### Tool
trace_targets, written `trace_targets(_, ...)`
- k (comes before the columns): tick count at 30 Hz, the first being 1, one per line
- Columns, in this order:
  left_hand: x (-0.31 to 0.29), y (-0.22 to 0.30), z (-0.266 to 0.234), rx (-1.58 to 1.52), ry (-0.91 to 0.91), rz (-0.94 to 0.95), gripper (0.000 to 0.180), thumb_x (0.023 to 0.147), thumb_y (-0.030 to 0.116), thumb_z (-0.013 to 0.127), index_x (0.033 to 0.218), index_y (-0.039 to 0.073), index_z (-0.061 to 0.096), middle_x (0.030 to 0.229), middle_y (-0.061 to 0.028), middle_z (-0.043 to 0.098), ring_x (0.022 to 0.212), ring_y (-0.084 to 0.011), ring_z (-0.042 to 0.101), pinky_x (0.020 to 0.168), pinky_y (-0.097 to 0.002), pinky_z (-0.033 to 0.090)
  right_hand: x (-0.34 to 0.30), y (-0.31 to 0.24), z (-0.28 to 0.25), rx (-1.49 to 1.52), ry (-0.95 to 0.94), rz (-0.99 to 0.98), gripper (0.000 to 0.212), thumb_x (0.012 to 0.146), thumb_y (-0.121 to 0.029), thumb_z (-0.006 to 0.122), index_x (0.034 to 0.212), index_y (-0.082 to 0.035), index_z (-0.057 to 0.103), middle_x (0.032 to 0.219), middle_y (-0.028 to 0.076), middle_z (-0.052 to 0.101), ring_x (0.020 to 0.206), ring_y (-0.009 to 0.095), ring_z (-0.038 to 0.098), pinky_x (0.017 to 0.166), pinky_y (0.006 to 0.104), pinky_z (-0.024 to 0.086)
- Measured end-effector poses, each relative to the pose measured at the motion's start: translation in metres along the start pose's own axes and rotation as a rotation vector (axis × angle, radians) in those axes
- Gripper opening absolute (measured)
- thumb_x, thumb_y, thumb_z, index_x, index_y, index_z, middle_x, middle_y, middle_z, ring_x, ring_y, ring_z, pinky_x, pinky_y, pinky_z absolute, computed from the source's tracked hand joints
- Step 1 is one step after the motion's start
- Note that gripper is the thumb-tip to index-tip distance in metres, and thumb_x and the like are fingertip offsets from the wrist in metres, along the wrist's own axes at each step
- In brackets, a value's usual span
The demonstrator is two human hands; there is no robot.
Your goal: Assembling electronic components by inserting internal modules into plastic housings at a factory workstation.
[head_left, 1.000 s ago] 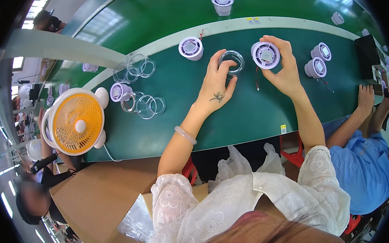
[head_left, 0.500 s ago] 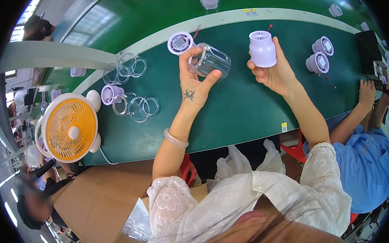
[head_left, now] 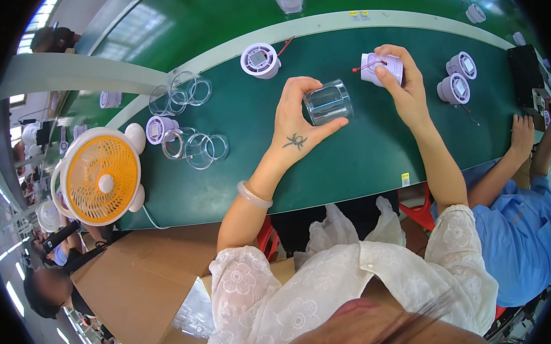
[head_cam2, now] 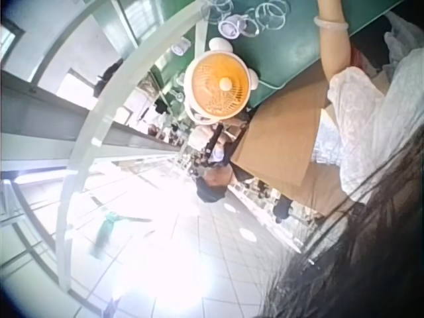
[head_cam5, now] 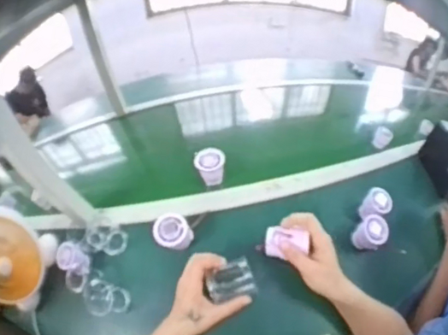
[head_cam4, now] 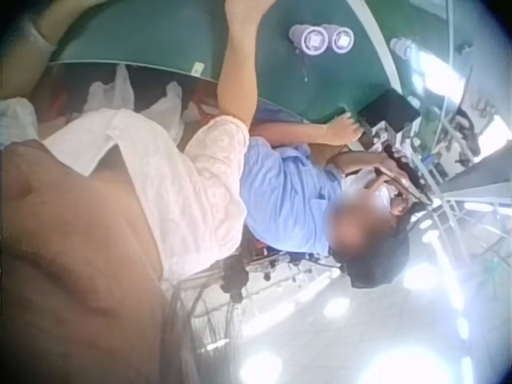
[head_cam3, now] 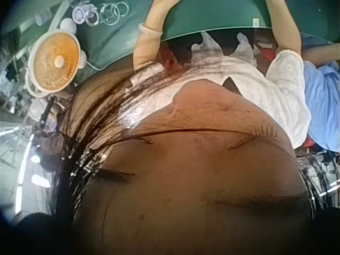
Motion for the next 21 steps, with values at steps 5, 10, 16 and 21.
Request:
trace_targets(5, -0.006, -0.013, -0.009, -0.422, 0.249, -0.002, 0.041, 0.06, 0.01, 0.073, 0.09, 0.003, 0.046, 0.106, -0.0139, 0.04, 0.092, -0.0277, 0.048, 0.076, -0.0348, 0.044, -0.006, -0.036, 0.015, -0.742, -0.059, -0.28, 0.013, 0.073, -0.013, 0.061, 0.084, -0.009, 0.057, 0.095, 0.005, 0.048, 0.082, 0.018, 0.051, 0.062, 0.0257, 0.044)
trace_targets(10, -0.003, 0.013, -0.007, 0.092, 0.177, 0.19, 0.03, 0.064, 0.012, 0.071, 0.087, 0.004, 0.054, 0.11, -0.0155, 0.037, 0.098, -0.0314, 0.045, 0.077, -0.0364, 0.043, -0.016, -0.05, 0.035, -1.027, -0.052, -0.472, 0.013, 0.069, -0.014, 0.063, 0.08, -0.011, 0.058, 0.094, 0.005, 0.049, 0.077, 0.021, 0.05, 0.057, 0.0277, 0.044)
trace_targets(16, -0.003, 0.027, 0.011, 0.428, 0.068, 0.237, 0.042, 0.064, 0.01, 0.067, 0.103, 0.007, 0.054, 0.114, -0.0157, 0.036, 0.105, -0.0304, 0.037, 0.087, -0.0388, 0.032, -0.023, -0.043, 0.055, -1.039, -0.153, -0.515, 0.014, 0.066, -0.014, 0.064, 0.078, -0.012, 0.057, 0.09, 0.005, 0.048, 0.074, 0.02, 0.049, 0.054, 0.0288, 0.044)
trace_targets(21, -0.003, 0.021, 0.012, 0.332, 0.052, 0.209, 0.032, 0.073, 0.018, 0.059, 0.103, 0.007, 0.055, 0.113, -0.0156, 0.038, 0.104, -0.0307, 0.036, 0.087, -0.0382, 0.029, -0.023, -0.048, 0.049, -0.942, -0.114, -0.513, 0.014, 0.066, -0.015, 0.065, 0.078, -0.012, 0.058, 0.091, 0.005, 0.049, 0.076, 0.02, 0.05, 0.055, 0.0279, 0.044)
Point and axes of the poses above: each hand's wrist, its own x-axis towards the middle knuckle, its own z-axis out of the palm, y = z × x, the point moved 9 cm from there along x, towards the middle knuckle
